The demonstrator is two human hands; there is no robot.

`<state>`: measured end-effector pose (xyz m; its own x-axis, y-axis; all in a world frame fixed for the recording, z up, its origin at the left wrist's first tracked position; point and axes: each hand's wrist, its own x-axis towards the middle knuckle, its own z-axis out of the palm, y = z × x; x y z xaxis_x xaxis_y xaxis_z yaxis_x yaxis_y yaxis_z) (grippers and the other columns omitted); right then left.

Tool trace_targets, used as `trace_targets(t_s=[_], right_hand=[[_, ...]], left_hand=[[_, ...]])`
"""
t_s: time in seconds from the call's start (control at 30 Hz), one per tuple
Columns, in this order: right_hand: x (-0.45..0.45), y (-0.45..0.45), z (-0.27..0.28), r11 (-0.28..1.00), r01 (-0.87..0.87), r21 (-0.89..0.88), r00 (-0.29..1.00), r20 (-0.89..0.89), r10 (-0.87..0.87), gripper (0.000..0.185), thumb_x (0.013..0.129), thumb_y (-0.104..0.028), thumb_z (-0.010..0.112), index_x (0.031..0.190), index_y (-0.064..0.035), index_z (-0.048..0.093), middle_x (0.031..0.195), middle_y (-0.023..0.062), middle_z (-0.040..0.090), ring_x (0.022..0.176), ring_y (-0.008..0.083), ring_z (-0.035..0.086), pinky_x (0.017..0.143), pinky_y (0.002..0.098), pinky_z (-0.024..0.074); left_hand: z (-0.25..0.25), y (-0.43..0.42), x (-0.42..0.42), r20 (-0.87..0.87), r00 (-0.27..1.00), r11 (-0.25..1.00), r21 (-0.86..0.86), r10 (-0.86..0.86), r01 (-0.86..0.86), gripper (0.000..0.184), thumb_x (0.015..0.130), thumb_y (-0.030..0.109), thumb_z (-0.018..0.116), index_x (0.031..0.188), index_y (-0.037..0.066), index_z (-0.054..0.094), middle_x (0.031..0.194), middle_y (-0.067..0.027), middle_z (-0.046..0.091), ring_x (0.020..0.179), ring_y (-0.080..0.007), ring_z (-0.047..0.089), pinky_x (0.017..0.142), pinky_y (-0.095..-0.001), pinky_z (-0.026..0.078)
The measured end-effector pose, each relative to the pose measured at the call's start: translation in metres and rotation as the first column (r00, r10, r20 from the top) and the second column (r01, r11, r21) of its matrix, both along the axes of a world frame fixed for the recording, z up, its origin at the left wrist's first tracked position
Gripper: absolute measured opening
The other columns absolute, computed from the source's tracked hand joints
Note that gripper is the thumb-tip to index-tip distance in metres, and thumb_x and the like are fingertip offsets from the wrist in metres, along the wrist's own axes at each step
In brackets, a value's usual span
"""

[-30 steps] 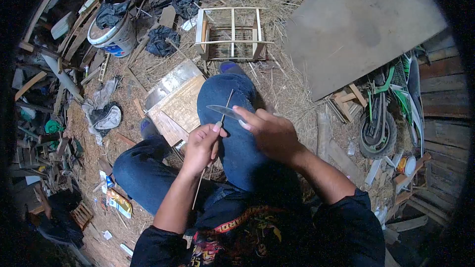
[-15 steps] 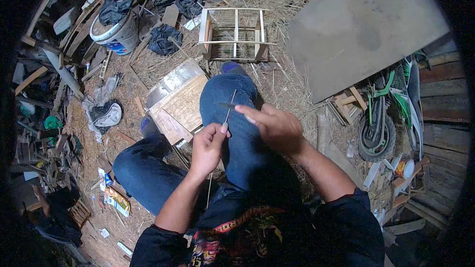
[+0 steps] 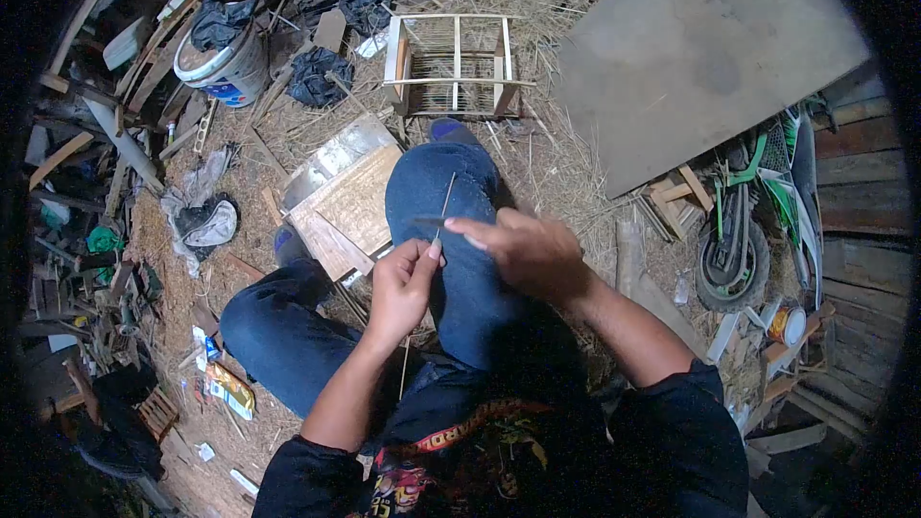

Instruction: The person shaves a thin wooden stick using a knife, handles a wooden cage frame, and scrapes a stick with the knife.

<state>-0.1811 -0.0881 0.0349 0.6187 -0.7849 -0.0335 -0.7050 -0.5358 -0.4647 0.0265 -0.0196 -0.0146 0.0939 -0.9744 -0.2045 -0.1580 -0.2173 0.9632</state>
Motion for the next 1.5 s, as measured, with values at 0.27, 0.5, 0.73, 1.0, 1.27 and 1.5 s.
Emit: trace_targets(t_s=[0.27,0.5,0.73,1.0,1.27,1.5], right_hand=[[0.000,-0.003,-0.012,0.991,-0.060,-0.119,0.998,0.017,0.063,0.032,0.101,-0.026,0.056,0.130,-0.0321,0.069,0.070,0.0053,0.053,0.056,0.0227,0.058,0.049,0.0363,0.0502],[0.005,-0.005,-0.009,0.991,-0.036,-0.127,0.993,0.111,0.050,0.030,0.100,-0.028,0.059,0.128,-0.0253,0.071,0.070,0.0058,0.053,0.060,0.0220,0.060,0.050,0.0354,0.0507],[0.009,0.000,-0.002,0.998,0.052,0.028,0.989,0.134,-0.055,0.031,0.099,-0.020,0.059,0.127,-0.0267,0.072,0.073,0.0100,0.056,0.067,0.0287,0.062,0.060,0.0414,0.0501],[-0.004,-0.013,0.000,0.984,0.157,0.080,0.974,0.152,-0.168,0.036,0.098,-0.014,0.060,0.133,-0.0198,0.068,0.084,0.0139,0.065,0.080,0.0288,0.067,0.073,0.0380,0.0533],[0.034,-0.002,0.016,0.696,0.027,0.718,0.651,0.515,-0.557,0.044,0.092,-0.009,0.074,0.133,0.0036,0.062,0.077,-0.0084,0.052,0.071,0.0034,0.049,0.072,0.0214,0.0447],[0.082,-0.019,0.019,0.594,-0.160,0.788,0.473,0.589,-0.655,0.017,0.095,-0.018,0.075,0.089,-0.0069,0.064,0.072,-0.0028,0.061,0.060,0.0022,0.052,0.053,0.0204,0.0404]], left_hand=[[0.001,-0.001,0.000,0.008,1.000,1.000,-0.014,0.002,-0.002,0.026,0.101,0.016,0.061,0.084,-0.002,0.067,0.061,-0.0101,0.057,0.056,-0.0110,0.048,0.053,-0.0332,0.038],[0.000,0.001,0.003,0.032,0.999,1.000,0.016,-0.001,0.000,0.026,0.101,0.017,0.062,0.083,-0.002,0.068,0.059,-0.0078,0.056,0.055,-0.0095,0.045,0.052,-0.0321,0.036],[0.001,0.000,0.002,0.038,0.999,1.000,-0.006,0.000,0.001,0.027,0.101,0.017,0.062,0.082,-0.002,0.068,0.059,-0.0057,0.055,0.055,-0.0089,0.044,0.052,-0.0318,0.036],[0.013,0.014,0.008,-0.005,1.000,0.999,0.020,-0.031,0.031,0.027,0.104,0.019,0.060,0.089,-0.001,0.068,0.070,0.0037,0.057,0.065,-0.0042,0.047,0.059,-0.0234,0.036],[0.032,0.019,0.017,-0.377,0.926,0.999,0.037,0.022,-0.009,0.019,0.105,0.013,0.059,0.116,-0.001,0.065,0.079,0.0081,0.057,0.064,0.0018,0.039,0.057,-0.0181,0.029],[0.048,0.026,0.025,-0.414,0.909,0.998,-0.023,0.048,-0.063,0.017,0.106,0.014,0.058,0.114,0.001,0.065,0.073,0.0101,0.052,0.058,0.0021,0.036,0.052,-0.0193,0.026]])
